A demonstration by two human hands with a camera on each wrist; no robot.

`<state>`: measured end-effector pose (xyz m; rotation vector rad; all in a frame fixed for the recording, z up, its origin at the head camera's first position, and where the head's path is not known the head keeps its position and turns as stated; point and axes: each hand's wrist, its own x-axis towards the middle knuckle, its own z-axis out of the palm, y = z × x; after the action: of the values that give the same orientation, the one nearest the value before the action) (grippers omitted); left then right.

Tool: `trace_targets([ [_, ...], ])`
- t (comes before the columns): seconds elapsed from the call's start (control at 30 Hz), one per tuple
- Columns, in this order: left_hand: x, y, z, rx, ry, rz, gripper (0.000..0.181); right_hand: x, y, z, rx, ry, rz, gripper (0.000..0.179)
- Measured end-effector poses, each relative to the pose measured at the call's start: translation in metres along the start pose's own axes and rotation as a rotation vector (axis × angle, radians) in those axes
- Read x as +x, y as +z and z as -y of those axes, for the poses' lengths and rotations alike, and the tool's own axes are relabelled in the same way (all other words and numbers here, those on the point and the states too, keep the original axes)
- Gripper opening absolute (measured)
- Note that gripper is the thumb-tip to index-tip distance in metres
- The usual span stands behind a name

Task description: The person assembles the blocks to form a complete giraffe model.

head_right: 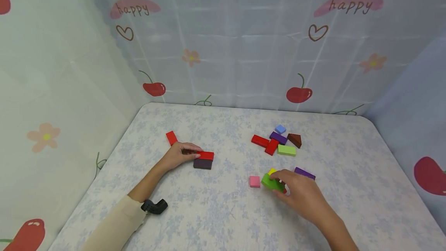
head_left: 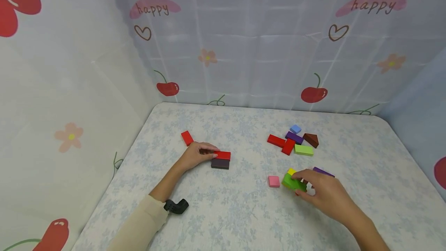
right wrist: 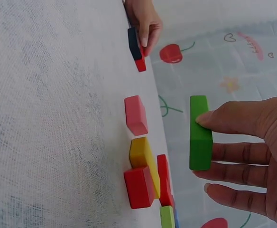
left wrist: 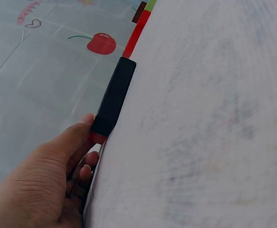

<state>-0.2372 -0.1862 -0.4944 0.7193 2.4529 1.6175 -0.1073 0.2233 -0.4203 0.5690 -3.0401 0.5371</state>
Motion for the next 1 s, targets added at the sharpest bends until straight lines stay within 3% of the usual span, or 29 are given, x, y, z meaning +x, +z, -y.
trace_targets([
  [0.43,-0.002,-0.001,0.001,-0.003,0.004,0.013,0.02,-0.001,0.008,0.012,0.044,-0.053,-0.011,0.04],
  [0.7,-0.003,-0.001,0.004,0.003,0.0,0.005,0.02,0.005,0.011,0.023,0.028,-0.182,-0.096,0.042],
  [1.0,0.0,0.001,0.004,0.009,0.012,-0.002,0.02,0.018,0.01,0.037,0.04,-0.294,-0.118,0.04],
])
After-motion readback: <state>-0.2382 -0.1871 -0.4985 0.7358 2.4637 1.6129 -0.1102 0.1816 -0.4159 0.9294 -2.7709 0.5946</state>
